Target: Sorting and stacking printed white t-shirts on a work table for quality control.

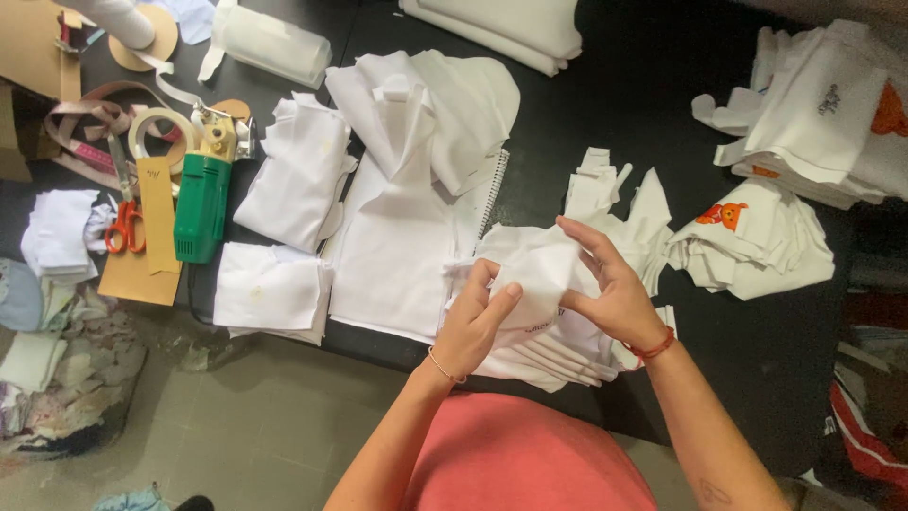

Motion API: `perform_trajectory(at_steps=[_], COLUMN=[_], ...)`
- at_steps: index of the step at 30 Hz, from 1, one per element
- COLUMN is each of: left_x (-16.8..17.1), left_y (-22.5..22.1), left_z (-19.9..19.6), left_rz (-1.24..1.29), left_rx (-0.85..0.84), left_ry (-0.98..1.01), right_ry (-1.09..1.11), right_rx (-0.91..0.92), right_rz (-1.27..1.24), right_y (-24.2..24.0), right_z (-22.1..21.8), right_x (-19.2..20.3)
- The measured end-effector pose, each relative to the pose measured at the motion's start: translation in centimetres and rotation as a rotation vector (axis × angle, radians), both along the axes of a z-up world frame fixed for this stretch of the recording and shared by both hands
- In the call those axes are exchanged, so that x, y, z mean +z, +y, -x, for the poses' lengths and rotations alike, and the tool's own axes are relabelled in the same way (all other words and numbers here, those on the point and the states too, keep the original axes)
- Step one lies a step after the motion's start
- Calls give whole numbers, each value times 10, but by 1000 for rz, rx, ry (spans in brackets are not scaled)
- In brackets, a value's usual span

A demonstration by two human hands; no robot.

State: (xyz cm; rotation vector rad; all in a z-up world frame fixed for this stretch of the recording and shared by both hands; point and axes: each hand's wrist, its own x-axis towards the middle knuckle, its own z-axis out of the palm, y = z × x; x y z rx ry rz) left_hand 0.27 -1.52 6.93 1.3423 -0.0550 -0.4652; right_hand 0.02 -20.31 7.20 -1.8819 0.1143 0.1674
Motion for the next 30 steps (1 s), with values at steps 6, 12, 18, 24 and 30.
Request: perform_trajectory(at_steps=[6, 12, 18, 24, 30], left_x=[41, 57, 57, 78, 51], left_y=[-6, -9, -19, -24, -41], left_z=[-14, -17, -19, -25, -16], left_rz=[189, 306, 624, 167, -482], left_rx=[-177, -394, -361, -278, -259], left_ry=[-127, -93, 304, 145, -454], right_ry=[112, 68, -20, -89, 19], right_rx=[134, 173, -51, -307, -351], right_rz=[-474, -542, -478, -120, 348], right_y=[-36, -47, -51, -55, -51], right_z=[8, 21, 40, 49, 52], right_x=[16, 27, 38, 51, 67])
